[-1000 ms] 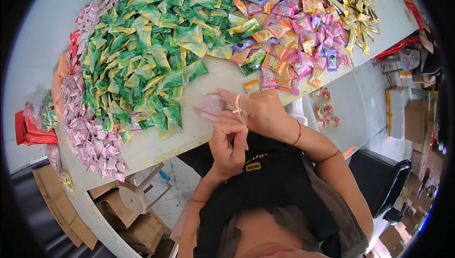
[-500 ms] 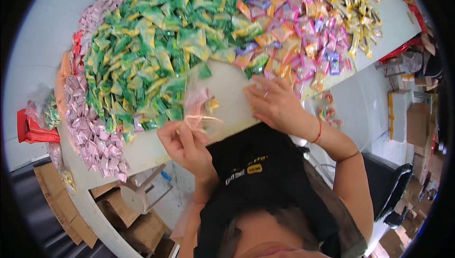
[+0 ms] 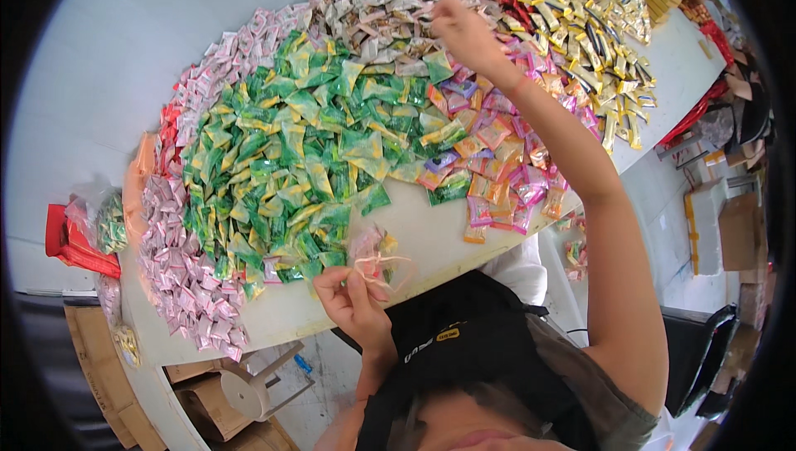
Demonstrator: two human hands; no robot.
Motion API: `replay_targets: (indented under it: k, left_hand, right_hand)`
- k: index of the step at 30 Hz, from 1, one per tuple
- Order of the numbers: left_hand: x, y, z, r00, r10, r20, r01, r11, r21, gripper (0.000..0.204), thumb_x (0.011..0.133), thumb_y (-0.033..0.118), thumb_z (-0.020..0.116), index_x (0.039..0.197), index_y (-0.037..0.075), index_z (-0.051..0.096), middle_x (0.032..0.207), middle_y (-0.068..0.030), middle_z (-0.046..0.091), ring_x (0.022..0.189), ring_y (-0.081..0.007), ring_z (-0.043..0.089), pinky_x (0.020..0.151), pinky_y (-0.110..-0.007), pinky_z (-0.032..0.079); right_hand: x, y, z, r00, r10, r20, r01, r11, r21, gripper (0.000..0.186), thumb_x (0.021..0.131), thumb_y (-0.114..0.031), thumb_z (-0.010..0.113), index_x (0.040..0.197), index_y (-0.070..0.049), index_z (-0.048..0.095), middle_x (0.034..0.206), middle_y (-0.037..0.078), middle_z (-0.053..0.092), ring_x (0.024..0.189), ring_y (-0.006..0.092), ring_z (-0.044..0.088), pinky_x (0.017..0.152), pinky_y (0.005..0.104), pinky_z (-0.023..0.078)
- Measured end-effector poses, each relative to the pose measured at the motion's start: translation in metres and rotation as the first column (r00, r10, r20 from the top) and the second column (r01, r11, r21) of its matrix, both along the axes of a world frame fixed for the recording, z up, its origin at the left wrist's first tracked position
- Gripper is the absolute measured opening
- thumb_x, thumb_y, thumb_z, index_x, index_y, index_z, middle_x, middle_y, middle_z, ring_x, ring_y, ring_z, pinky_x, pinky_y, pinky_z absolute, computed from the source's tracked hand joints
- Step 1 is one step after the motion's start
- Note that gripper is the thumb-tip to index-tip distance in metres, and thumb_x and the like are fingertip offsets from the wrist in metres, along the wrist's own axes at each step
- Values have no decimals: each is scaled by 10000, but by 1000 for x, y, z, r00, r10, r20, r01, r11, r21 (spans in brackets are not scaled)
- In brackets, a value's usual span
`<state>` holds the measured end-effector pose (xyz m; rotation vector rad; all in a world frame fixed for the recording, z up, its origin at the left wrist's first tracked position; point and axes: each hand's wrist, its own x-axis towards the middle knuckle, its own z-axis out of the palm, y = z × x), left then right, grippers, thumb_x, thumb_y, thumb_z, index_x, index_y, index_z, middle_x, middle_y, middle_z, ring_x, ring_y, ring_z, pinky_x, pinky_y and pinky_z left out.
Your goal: The person repeatedly picks small wrapped candies from a table and places them into small clear plastic bags. They seal each bag and set it aside on the table. The process is repeated continuously with candies of various colors.
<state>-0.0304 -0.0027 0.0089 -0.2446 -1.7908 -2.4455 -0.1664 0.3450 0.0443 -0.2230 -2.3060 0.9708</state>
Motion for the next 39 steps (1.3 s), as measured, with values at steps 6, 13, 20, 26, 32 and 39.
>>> replay_targets:
  k: [6,13,20,26,32,39]
  left_hand:
    - [0,4,0,1000,-1,-11,1,1000,-23,39,933,55,465,922,40,430,672,-21,451,447,-61,386,426,-178,312]
    - [-2,5,-3,1000,-14,2,14,999,-38,48,934,49,466,906,46,427,677,-20,447,441,-56,380,417,-182,315]
    - [-2,18,1,1000,-16,-8,15,999,-50,65,934,58,478,901,49,423,642,-15,426,429,-54,372,406,-182,316]
    - [-1,21,-3,999,-33,-13,33,998,-59,83,926,68,503,911,52,422,671,-27,461,430,-68,424,423,-180,341]
    - [-1,28,-2,1000,-25,7,26,997,-74,98,929,69,495,893,37,410,678,-34,446,418,-65,406,414,-179,331]
    - [-1,38,-6,997,-72,-9,71,995,-71,38,931,60,485,927,46,450,633,-11,448,431,-42,346,410,-175,285]
  right_hand:
    - [-79,39,-53,816,49,576,-410,752,516,373,752,-114,546,1115,-31,527,1051,220,585,922,374,604,765,448,500]
    - [-62,72,-6,976,-144,166,65,912,406,358,718,-276,638,959,-13,613,874,217,641,820,344,640,711,426,516]
    - [-28,242,1,803,-569,178,525,816,241,423,769,-232,597,1114,-1,518,961,203,643,926,342,625,793,421,504]
    - [-27,242,-4,763,-607,223,428,732,531,220,797,-168,574,958,-23,614,957,194,653,898,314,646,760,429,516]
    - [34,259,25,990,-120,-67,93,944,-316,215,795,-219,593,690,-31,596,742,51,632,648,115,544,609,256,445]
    - [189,218,-17,968,-190,-163,33,743,-669,254,825,-47,497,1073,0,522,866,68,605,619,66,494,540,201,396]
